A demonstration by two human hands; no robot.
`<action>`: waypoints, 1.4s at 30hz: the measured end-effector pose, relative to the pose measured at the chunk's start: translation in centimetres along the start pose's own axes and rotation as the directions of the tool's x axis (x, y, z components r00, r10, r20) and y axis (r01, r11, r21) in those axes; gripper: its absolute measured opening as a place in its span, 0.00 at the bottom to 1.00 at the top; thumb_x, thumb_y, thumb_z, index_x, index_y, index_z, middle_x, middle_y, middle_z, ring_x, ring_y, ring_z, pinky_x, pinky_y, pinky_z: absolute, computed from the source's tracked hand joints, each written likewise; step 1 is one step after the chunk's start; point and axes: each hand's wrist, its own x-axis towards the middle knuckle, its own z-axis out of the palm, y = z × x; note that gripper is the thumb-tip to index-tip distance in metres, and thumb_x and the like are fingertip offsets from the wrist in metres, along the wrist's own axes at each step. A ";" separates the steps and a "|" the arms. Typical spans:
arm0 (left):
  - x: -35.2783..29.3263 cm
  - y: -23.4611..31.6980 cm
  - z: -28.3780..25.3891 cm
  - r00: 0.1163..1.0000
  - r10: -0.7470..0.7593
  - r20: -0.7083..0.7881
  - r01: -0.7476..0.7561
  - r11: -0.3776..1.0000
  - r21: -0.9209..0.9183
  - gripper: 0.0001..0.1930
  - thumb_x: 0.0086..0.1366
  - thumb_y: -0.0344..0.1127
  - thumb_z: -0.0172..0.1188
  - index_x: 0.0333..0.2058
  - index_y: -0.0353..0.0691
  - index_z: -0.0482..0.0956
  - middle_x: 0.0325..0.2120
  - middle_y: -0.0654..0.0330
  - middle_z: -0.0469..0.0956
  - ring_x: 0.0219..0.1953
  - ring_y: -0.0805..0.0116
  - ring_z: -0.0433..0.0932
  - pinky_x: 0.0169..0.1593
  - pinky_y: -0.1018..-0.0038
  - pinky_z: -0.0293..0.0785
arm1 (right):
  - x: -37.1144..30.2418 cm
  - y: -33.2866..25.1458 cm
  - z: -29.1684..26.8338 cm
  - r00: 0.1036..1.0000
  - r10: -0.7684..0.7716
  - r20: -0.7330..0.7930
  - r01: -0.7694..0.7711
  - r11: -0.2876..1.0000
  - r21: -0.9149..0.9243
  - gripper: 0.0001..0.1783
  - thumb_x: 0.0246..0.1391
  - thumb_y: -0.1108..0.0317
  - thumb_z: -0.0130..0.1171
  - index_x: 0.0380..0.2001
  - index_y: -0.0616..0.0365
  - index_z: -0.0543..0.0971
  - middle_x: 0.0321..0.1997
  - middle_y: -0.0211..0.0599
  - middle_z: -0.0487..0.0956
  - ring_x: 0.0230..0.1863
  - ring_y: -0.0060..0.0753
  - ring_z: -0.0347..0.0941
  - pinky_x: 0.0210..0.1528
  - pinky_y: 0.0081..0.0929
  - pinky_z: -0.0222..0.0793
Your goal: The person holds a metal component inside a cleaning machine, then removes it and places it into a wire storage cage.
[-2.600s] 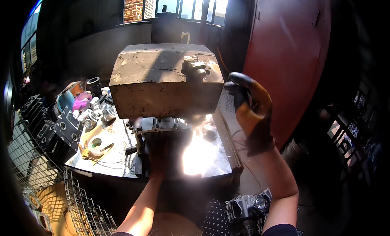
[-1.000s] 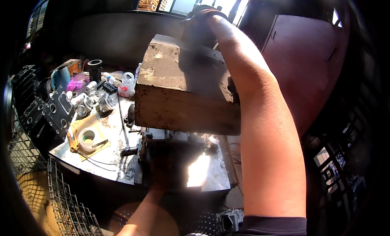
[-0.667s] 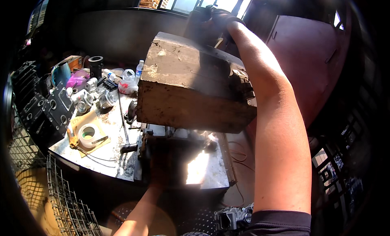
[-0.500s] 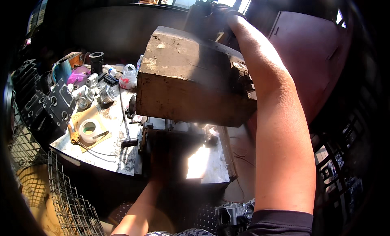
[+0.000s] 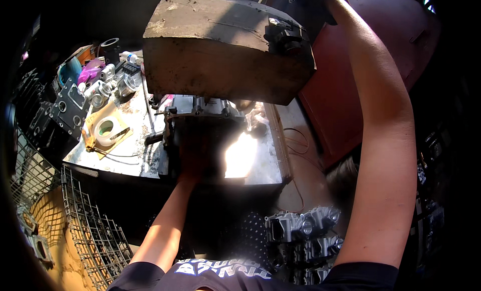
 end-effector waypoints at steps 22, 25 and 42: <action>-1.1 -2.4 3.5 0.972 0.090 -0.218 -0.022 0.955 0.296 0.26 0.65 0.39 0.40 0.62 0.45 0.55 0.63 0.53 0.52 0.66 0.55 0.48 0.65 0.57 0.43 | -27.8 -15.9 5.0 0.875 -0.396 -0.280 0.317 0.031 0.948 0.22 0.45 0.63 0.58 0.44 0.63 0.74 0.39 0.43 0.76 0.41 0.40 0.74 0.46 0.36 0.68; -0.5 -2.7 3.8 0.977 0.098 -0.188 -0.061 0.979 0.193 0.25 0.64 0.39 0.41 0.61 0.46 0.57 0.62 0.53 0.55 0.65 0.58 0.50 0.66 0.58 0.41 | -36.8 -23.1 16.7 0.764 -0.491 0.419 -0.512 -0.066 0.857 0.27 0.53 0.59 0.56 0.52 0.65 0.68 0.51 0.49 0.72 0.51 0.39 0.71 0.53 0.29 0.65; -0.9 -2.4 2.4 0.919 0.178 -0.350 -0.073 0.953 0.293 0.22 0.66 0.36 0.40 0.60 0.47 0.60 0.60 0.52 0.57 0.65 0.55 0.51 0.66 0.59 0.43 | -58.7 -44.6 39.8 0.525 -0.474 0.707 -0.739 0.158 0.655 0.35 0.49 0.54 0.58 0.56 0.65 0.64 0.56 0.53 0.69 0.57 0.46 0.66 0.59 0.34 0.60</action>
